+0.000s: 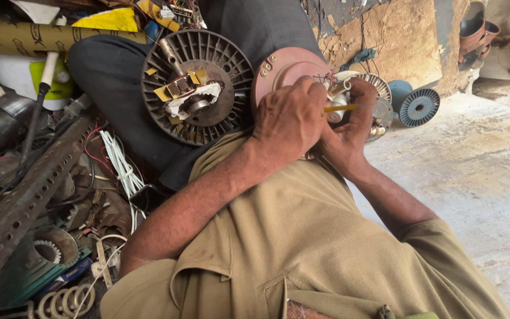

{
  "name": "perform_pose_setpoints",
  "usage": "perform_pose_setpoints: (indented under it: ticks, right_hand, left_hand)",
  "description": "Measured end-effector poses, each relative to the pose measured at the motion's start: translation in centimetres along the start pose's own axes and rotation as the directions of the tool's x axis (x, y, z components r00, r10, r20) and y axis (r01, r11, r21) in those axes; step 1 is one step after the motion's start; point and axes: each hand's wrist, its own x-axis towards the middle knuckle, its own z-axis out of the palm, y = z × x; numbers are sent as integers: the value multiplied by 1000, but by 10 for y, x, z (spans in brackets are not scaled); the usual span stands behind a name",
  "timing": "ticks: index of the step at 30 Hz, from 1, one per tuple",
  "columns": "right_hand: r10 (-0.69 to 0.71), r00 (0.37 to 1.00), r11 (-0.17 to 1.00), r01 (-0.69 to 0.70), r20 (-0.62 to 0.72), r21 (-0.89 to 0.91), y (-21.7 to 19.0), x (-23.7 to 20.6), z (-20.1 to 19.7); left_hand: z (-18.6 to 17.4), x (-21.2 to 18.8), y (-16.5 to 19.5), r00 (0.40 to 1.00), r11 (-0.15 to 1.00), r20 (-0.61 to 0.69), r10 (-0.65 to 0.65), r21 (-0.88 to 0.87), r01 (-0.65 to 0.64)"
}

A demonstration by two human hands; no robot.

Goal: The person sits on the floor and repairs an electric motor by wrapping copper wire around the stator slots and securing it with tape. They use scissors to cut the wire and a screwdriver to adjust components on a separate motor part.

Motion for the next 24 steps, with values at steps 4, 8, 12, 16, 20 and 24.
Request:
perform_pose_setpoints:
  ticks: [4,8,12,16,20,24]
  right_hand:
    - [33,999,996,-33,-6,78,-2,-6,2]
    - [-18,999,975,8,41,222,-4,-6,0]
    - [-38,998,964,22,57,265,-6,-3,-2]
    - [-95,994,973,81,54,217,-7,0,-3]
    - [-106,993,963,89,55,255,-6,0,-3]
    - [-99,991,956,69,90,284,-4,-1,-4]
  left_hand:
    - [-2,-5,2,996,998,-75,43,-51,-47]
    - [3,-3,3,995,998,-83,50,27,-47]
    - [6,-6,2,995,996,-78,67,58,-63]
    - [3,-11,3,992,993,-85,91,83,-84]
    - [2,-11,5,989,993,-110,103,69,-96]
    - [8,-8,4,982,982,-105,159,120,-146]
